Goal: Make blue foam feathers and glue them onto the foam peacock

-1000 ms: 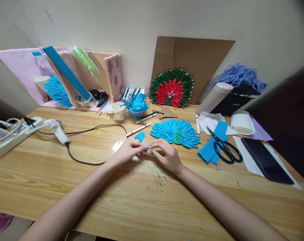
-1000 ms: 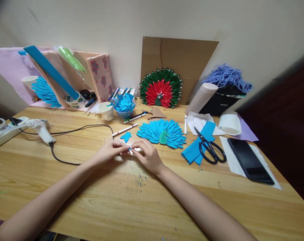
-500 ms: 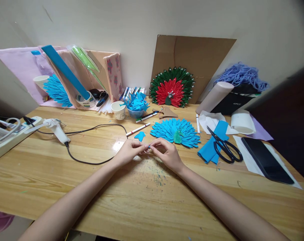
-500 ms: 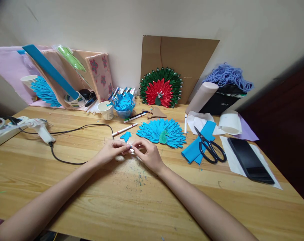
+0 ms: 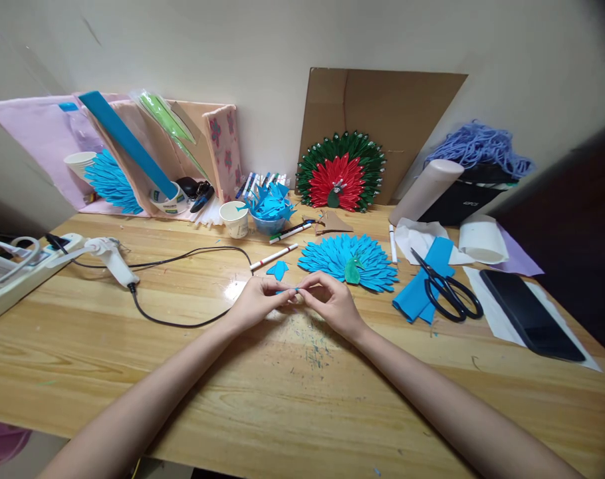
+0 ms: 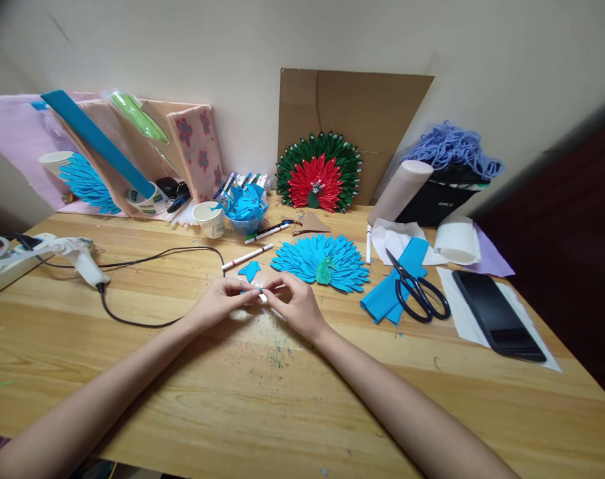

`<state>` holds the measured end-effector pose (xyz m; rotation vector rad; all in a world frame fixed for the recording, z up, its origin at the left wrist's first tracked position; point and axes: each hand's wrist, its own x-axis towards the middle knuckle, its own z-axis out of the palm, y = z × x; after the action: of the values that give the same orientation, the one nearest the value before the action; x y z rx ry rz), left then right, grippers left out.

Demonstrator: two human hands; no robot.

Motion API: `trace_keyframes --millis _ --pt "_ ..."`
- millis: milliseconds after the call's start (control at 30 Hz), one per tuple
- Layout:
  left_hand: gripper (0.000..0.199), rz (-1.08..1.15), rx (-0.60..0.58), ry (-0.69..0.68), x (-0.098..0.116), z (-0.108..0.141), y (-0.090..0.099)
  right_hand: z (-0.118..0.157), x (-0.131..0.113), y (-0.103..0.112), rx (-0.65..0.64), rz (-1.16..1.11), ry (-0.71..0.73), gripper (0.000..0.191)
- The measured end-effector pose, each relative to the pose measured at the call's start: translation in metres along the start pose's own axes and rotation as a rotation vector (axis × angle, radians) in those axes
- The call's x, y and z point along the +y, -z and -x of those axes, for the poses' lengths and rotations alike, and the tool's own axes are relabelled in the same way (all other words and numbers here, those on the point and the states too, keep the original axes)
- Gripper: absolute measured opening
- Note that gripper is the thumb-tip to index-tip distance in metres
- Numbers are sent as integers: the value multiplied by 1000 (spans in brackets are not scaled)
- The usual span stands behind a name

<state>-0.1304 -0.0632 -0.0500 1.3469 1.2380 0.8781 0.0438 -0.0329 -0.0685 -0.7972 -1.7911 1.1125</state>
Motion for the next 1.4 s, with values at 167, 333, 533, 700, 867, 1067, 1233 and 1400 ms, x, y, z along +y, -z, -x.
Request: trace_keyframes --millis 167,333,533,700,867,1067,1233,1400 --pt "28 -189 82 -149 3 3 -2 -1 1 1 -12 -64 -35 8" --pt "22 -291 144 -285 1 4 -5 -2 2 1 15 -92 -45 10" --pt "22 -351 158 -340 -1 4 -5 0 3 1 18 -105 -86 14" --pt "17 -389 173 -379 1 5 -7 1 -1 -2 21 -66 -51 16" --pt "14 -459 177 -435 2 4 -6 2 -2 -4 22 -105 -58 17" --pt "14 -657 165 -505 0 0 9 -1 2 -3 44 -206 -136 20" --pt "12 -644 199 -522 -1 -1 16 -4 2 0 85 -220 -200 22" --pt "24 -679 144 -637 -3 -1 12 -4 3 0 34 -227 -217 20"
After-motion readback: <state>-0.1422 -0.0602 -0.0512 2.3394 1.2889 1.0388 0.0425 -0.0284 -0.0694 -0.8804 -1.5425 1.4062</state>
